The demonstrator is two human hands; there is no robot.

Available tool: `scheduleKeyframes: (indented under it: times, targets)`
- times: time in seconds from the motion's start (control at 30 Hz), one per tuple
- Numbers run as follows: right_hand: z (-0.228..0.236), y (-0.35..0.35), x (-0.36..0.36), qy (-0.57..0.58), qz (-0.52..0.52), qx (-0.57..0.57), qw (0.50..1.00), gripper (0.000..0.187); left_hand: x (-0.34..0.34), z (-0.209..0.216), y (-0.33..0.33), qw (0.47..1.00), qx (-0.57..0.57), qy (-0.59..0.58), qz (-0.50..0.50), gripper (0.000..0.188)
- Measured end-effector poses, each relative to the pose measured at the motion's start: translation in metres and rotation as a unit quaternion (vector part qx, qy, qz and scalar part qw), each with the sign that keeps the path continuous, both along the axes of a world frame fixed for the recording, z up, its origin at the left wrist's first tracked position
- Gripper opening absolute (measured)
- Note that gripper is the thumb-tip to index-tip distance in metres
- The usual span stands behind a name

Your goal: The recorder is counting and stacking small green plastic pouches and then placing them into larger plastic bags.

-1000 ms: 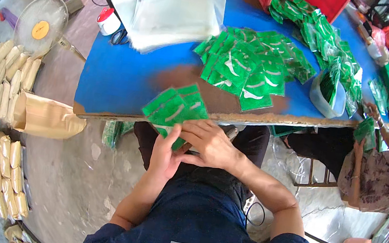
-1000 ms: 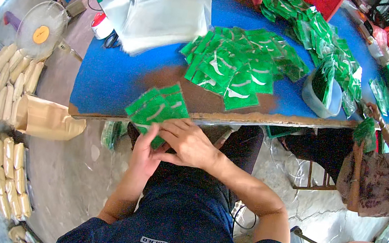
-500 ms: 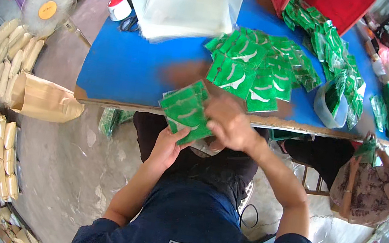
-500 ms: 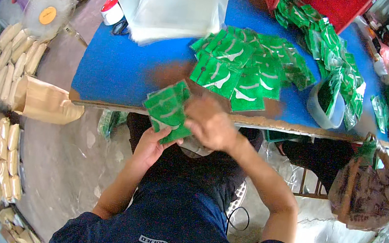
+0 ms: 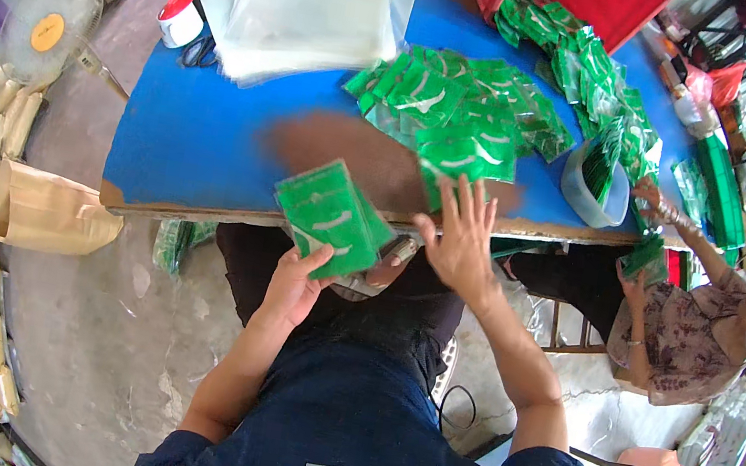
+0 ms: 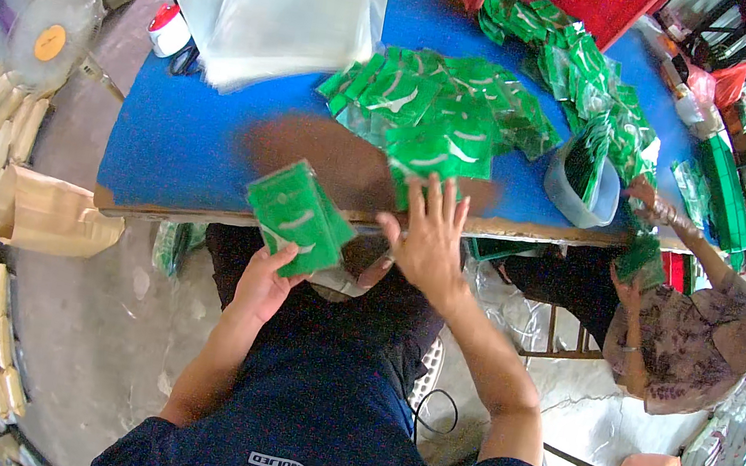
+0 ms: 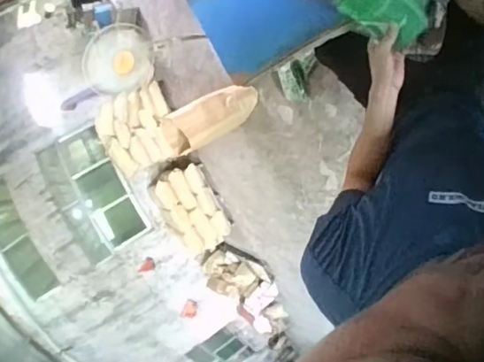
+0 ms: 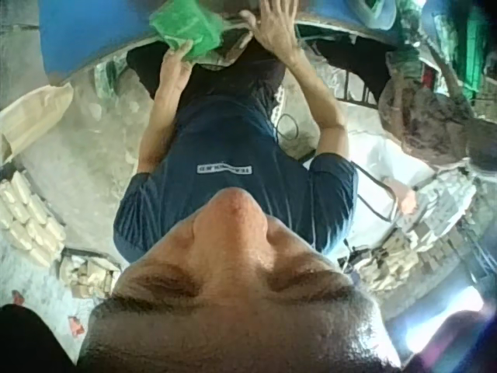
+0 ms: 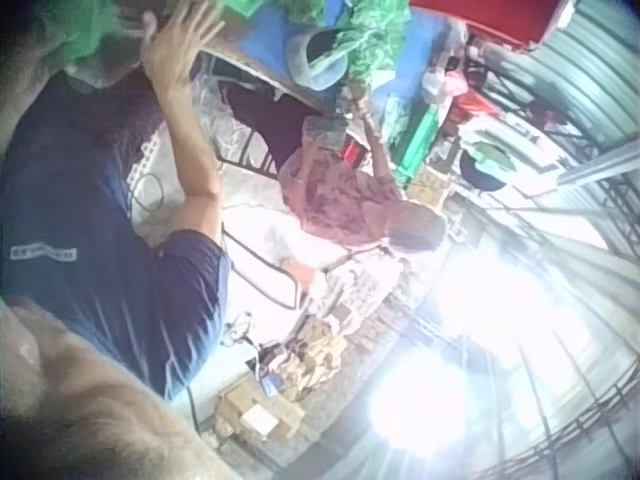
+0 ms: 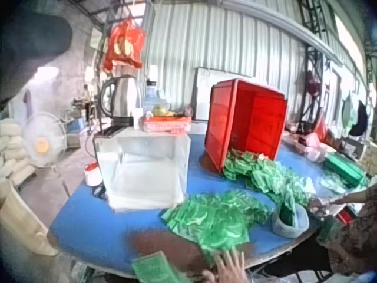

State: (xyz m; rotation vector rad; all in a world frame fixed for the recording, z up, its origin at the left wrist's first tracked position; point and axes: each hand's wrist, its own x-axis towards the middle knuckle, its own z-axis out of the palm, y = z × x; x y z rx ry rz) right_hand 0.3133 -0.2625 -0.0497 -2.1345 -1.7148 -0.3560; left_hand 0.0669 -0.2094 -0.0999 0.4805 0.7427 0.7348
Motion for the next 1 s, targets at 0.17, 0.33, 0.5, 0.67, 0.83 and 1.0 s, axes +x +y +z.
scheduleKeyframes:
  times: [0.17,0.33,0.5,0.67,0.83,1.0]
  targets:
    - [0.01,0.013,-0.017,0.161,0.283,-0.065,0.943,0.042,0.008,0.005,-0.004,0.999,0.034,-0.022,-0.027,0.033]
    - [0.018,0.111,0.039,0.017,0.177,0.123,0.976,0.052,-0.001,0.003,0.002,0.998,0.031,-0.05,-0.01,0.037]
    - [-0.017,0.087,0.019,-0.02,0.208,0.004,0.978,0.052,-0.017,-0.011,-0.005,0.989,-0.022,-0.141,0.042,0.042]
    - [-0.007,0.034,-0.006,0.108,0.361,0.043,0.925,0.039,-0.003,-0.009,-0.008,0.994,-0.007,-0.092,0.054,0.04]
    - [-0.014,0.024,0.069,0.018,0.012,0.057,0.998,0.049,0.002,0.009,-0.005,0.997,0.027,-0.074,-0.009,0.047]
    - [-0.009,0.0,-0.001,0.116,0.262,0.055,0.956,0.029,0.027,0.0,-0.008,0.997,0.03,-0.071,-0.026,0.054]
